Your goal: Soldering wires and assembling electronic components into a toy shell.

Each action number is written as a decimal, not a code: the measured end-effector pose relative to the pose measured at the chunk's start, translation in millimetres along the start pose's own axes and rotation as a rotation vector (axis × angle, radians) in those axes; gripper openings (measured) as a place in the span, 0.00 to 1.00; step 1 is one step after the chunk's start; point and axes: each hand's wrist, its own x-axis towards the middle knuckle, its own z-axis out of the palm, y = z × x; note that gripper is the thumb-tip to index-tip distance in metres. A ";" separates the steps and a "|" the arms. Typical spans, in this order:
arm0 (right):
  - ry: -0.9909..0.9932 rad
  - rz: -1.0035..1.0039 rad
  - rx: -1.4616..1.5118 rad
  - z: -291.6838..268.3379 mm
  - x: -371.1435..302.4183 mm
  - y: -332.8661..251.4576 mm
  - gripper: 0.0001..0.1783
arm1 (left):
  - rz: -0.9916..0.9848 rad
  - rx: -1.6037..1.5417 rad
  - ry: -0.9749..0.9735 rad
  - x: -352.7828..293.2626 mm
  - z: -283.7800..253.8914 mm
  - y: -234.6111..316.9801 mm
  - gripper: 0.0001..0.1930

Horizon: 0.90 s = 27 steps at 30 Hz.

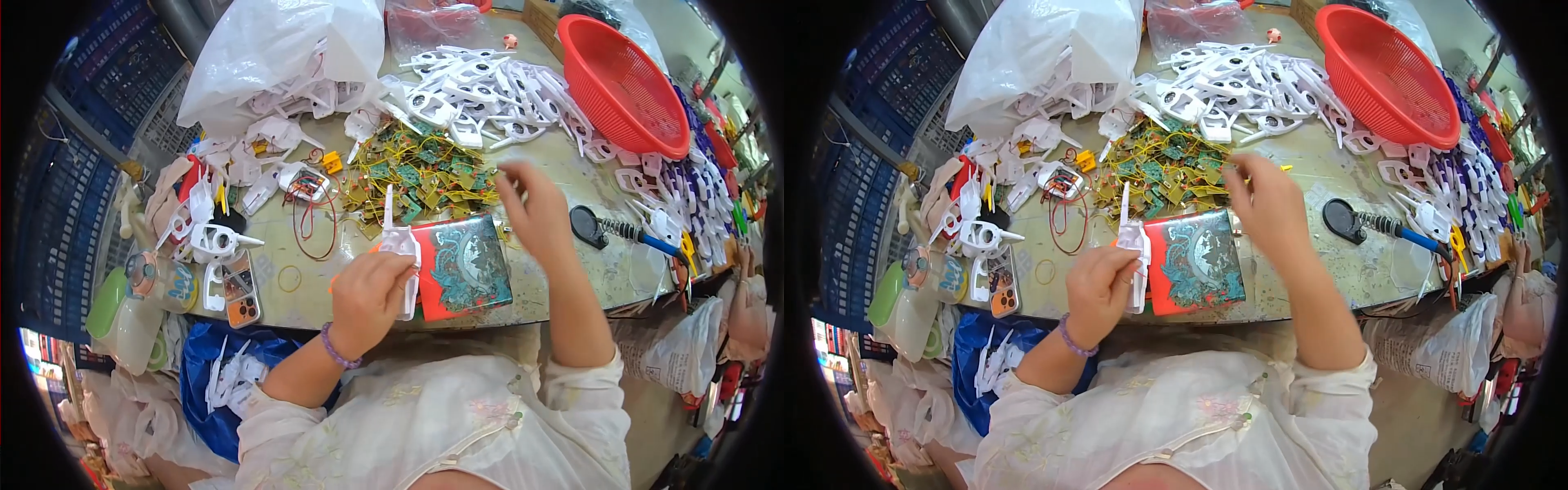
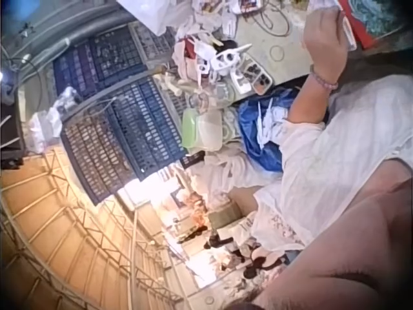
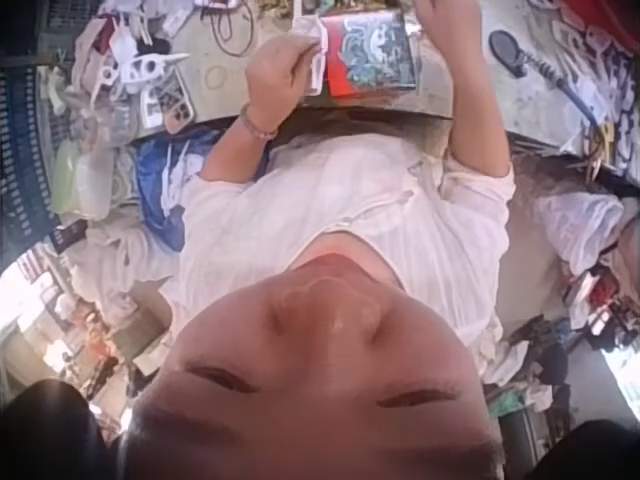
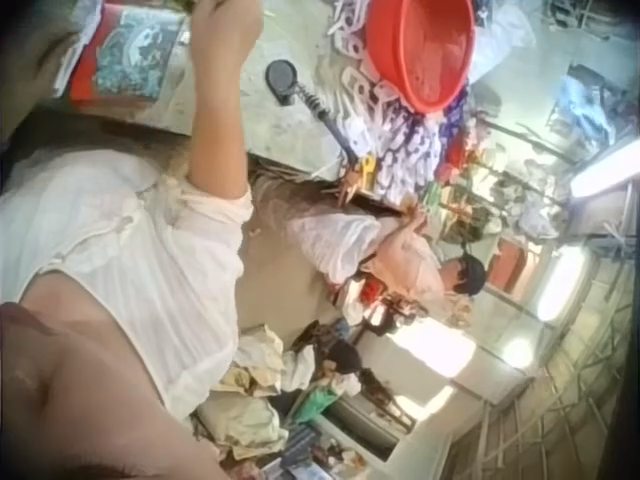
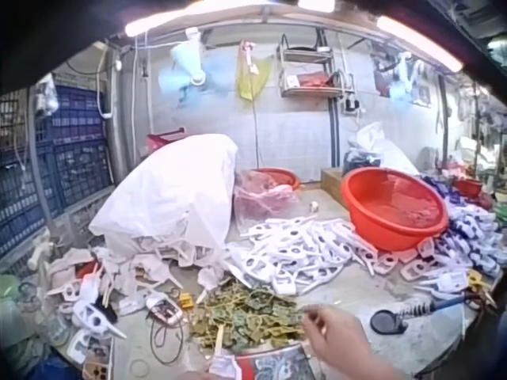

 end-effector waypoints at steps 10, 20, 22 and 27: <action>0.014 -0.023 -0.126 92.7 116.8 83.4 0.13 | 0.025 0.037 0.004 -10.3 11.4 3.5 0.07; -0.141 0.130 -0.175 94.4 146.6 51.7 0.11 | -0.093 0.072 -0.047 -4.0 17.4 3.3 0.06; -0.357 0.116 -0.152 83.3 141.0 56.2 0.13 | -0.118 0.034 -0.042 -0.9 17.8 4.9 0.06; -0.315 -0.047 -0.305 93.2 122.7 49.0 0.15 | -0.138 -0.022 -0.063 4.0 19.6 2.9 0.09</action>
